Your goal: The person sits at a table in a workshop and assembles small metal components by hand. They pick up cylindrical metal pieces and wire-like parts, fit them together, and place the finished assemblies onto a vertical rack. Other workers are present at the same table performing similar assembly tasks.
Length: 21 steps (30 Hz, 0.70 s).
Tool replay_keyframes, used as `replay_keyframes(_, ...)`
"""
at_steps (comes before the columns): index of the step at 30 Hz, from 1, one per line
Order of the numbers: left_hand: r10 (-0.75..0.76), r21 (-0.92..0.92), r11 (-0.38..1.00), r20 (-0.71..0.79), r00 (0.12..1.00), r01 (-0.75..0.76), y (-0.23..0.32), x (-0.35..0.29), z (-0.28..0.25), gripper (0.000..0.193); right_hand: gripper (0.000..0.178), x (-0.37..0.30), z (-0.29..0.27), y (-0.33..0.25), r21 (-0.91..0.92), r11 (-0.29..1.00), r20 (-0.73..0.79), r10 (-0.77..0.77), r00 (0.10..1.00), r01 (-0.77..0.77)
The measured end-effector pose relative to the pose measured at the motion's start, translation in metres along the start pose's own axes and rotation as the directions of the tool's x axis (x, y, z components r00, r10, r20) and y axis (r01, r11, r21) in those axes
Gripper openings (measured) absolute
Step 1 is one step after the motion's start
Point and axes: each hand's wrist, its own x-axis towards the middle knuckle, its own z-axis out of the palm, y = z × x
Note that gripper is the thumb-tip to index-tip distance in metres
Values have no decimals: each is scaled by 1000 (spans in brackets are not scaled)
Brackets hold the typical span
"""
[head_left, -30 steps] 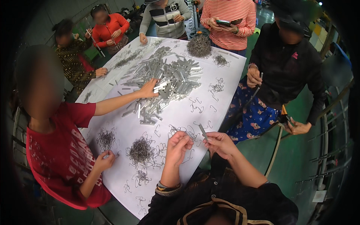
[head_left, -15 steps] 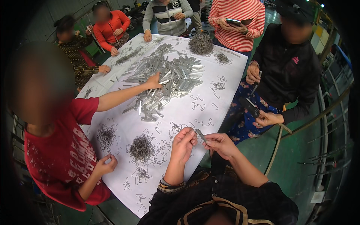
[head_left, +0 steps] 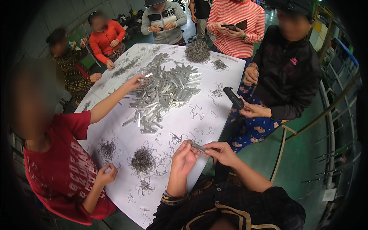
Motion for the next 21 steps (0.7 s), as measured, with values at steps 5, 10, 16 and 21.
replay_keyframes(5,70,6,998,-70,995,-70,-5,-3,-5,3,22,-4,7,-6,-338,934,-62,-143,988,114)
replay_keyframes(10,409,417,826,20,912,-380,-10,-7,-8,8,22,-6,10,-8,-343,936,-39,-96,995,77)
replay_keyframes(16,522,747,460,210,827,-480,-8,-17,9,9,22,-9,11,5,-271,961,-22,-66,998,57)
replay_keyframes(21,569,778,346,269,777,-524,3,-23,20,8,23,-7,6,13,-323,946,8,-24,1000,25)
